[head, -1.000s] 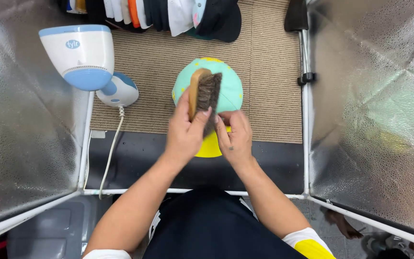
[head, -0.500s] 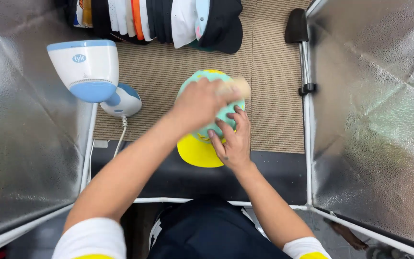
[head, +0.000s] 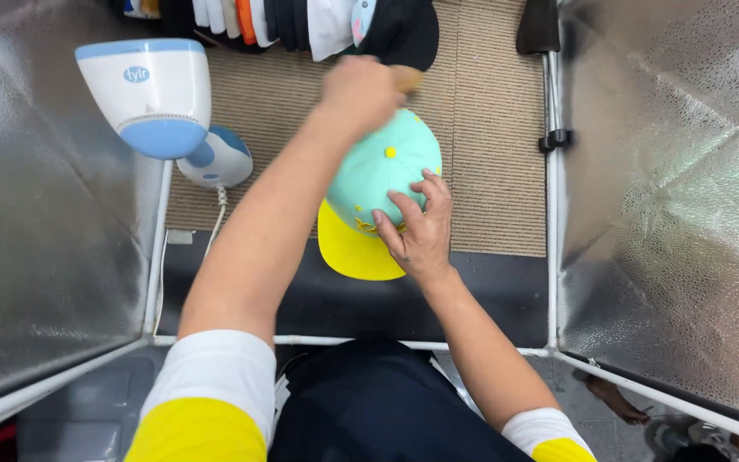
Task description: Steaming and brushing a baseball cap to clean and shape it.
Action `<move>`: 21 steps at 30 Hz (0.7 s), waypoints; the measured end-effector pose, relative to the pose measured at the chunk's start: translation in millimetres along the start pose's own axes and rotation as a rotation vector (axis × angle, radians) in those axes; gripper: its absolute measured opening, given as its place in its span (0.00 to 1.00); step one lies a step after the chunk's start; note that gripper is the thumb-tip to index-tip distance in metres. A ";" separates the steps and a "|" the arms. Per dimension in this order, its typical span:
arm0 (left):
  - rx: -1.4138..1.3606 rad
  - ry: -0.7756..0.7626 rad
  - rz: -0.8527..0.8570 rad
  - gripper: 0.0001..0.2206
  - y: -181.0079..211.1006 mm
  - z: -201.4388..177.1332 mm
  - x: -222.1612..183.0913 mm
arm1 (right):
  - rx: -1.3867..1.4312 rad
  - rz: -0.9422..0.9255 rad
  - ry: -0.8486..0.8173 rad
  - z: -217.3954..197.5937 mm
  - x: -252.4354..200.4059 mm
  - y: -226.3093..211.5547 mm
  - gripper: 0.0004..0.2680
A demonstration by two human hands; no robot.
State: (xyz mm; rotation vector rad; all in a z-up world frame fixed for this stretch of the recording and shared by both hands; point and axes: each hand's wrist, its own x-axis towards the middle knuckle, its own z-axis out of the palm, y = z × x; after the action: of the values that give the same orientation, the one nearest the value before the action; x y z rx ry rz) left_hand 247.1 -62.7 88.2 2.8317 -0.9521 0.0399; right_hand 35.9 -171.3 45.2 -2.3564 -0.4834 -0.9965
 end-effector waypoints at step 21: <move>-0.105 0.517 -0.019 0.12 18.8 -31.5 -121.1 | 0.041 -0.021 0.109 18.6 -10.4 12.3 0.12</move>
State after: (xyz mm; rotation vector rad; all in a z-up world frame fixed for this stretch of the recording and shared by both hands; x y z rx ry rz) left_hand 139.9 -0.1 113.0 2.5312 -0.7778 0.6615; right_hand 45.5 -171.2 22.5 -2.2511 -0.4832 -1.1080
